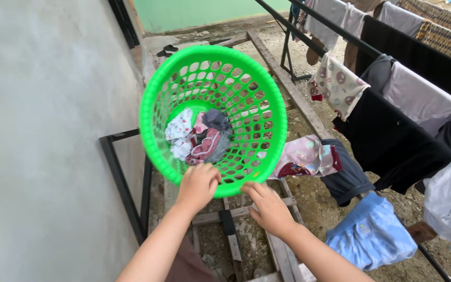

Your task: Sorting various items of laundry from a green plastic basket near a drying rack.

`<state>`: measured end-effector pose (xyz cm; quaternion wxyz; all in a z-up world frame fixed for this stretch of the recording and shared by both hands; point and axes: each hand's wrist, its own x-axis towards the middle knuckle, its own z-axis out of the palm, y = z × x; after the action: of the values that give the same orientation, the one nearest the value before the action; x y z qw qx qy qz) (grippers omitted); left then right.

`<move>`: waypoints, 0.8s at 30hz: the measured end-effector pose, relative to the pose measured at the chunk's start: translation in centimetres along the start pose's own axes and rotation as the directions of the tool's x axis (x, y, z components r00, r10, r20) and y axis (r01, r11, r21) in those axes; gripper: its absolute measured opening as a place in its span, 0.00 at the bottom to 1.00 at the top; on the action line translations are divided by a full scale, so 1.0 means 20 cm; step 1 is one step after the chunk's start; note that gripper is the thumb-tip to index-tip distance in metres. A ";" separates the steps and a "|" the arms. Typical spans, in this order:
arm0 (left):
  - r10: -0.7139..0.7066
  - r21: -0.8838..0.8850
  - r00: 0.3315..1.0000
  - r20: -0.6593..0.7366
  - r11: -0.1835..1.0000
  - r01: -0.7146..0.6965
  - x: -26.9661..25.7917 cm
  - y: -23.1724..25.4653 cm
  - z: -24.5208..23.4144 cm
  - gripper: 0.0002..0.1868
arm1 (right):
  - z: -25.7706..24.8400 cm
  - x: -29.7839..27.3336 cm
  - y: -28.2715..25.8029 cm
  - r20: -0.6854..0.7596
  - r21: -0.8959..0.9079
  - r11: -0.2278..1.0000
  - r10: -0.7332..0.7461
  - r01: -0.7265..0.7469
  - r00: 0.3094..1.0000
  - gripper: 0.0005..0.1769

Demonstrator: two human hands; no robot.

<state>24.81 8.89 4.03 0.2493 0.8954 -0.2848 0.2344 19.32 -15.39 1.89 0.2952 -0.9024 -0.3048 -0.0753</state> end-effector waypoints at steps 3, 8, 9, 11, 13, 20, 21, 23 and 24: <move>-0.278 0.138 0.936 0.215 0.958 0.253 0.16 -0.31 0.36 0.05 | 0.02 0.14 0.17 -0.037 -0.198 0.979 0.038 -0.045 0.999 0.37; -0.709 0.510 0.584 0.397 0.699 0.501 0.27 -0.87 0.86 0.23 | 0.14 0.19 0.51 0.162 -0.484 0.875 0.069 0.018 0.984 0.37; -0.741 0.493 0.582 0.335 0.664 0.562 0.27 -0.93 0.92 0.30 | 0.14 0.18 0.55 0.171 -0.482 0.869 -0.033 0.113 0.985 0.32; -0.777 0.475 0.566 0.275 0.622 0.623 0.27 -1.04 1.01 0.38 | 0.14 0.17 0.59 0.186 -0.471 0.857 -0.137 0.210 0.973 0.28; -0.763 0.535 0.620 0.184 0.607 0.588 0.29 -1.08 1.09 0.30 | 0.10 0.14 0.60 0.182 -0.358 0.895 -0.212 0.266 0.960 0.23; -0.741 0.572 0.671 0.022 0.560 0.600 0.31 -1.22 1.29 0.14 | 0.16 0.08 0.74 0.127 -0.334 0.866 -0.350 0.372 0.928 0.23; -0.692 0.643 0.719 0.061 0.579 0.502 0.31 -1.22 1.30 0.10 | 0.18 0.06 0.77 0.087 -0.378 0.834 -0.399 0.401 0.913 0.21; -0.638 0.705 0.762 0.108 0.590 0.394 0.34 -1.22 1.30 0.08 | 0.21 0.04 0.81 0.048 -0.424 0.801 -0.446 0.422 0.894 0.18; -0.548 0.699 0.830 0.108 0.636 0.329 0.34 -1.22 1.29 0.07 | 0.22 0.04 0.81 0.058 -0.401 0.818 -0.425 0.411 0.903 0.20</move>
<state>52.21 8.70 -19.54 -0.0773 0.9913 0.0093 0.1061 29.28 -22.84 -9.23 0.0837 -0.8532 -0.4678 -0.2150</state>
